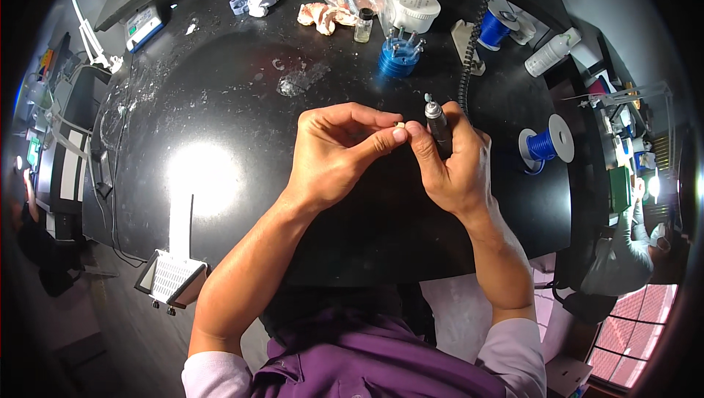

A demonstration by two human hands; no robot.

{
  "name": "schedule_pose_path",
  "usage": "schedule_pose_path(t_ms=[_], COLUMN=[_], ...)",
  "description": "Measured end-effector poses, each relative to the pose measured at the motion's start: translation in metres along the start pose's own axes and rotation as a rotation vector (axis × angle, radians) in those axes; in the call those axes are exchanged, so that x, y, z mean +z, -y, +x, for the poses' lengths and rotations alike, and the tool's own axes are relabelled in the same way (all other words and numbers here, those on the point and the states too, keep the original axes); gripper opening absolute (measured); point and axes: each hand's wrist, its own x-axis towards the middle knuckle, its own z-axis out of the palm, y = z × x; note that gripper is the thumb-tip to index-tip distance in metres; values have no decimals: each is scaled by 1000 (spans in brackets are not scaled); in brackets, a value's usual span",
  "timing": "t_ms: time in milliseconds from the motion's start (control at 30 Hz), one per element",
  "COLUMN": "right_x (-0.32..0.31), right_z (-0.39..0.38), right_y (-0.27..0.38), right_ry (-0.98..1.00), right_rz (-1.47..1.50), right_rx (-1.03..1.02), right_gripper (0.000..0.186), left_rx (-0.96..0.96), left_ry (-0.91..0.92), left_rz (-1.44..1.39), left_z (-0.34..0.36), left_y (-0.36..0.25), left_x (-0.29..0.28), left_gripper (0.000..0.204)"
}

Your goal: The person removes a dental crown from a model, walks to another workstation, and grinds the crown using a rotary handpiece.

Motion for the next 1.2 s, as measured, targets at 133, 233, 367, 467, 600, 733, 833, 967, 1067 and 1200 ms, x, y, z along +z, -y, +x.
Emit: schedule_pose_path(t_ms=[133,233,367,467,600,733,833,967,1067,1200], right_x=[1,-1,-8,-9,-4,3,0,-2,2,9], right_z=[0,0,1,0,-4,-5,-8,-8,-8,-6], right_y=[-1,-3,4,5,3,7,16,17,8,14], right_ry=[0,-5,69,66,39,-27,-36,-59,-67,-87], right_rz=[0,-22,24,-20,13,37,15,21,42,44], right_rx=[7,-1,38,31,-49,-116,-78,-152,-175,-208], right_gripper=[28,28,24,20,18,14,16,14,14,7], left_rx=[-7,-21,-65,-68,-47,10,-42,-51,-17,0], left_ry=[23,48,36,64,74,65,69,101,89,42], left_rz=[7,-60,-152,-236,-263,-173,-75,-127,-164,-160], left_z=[-2,0,0,2,2,-1,-2,0,-2,-6], left_y=[-1,4,1,3,6,5,6,7,6,7], left_x=[-4,-4,-3,-4,-4,-3,-3,2,0,-1], left_gripper=[14,13,13,13,13,10,9,11,11,13])
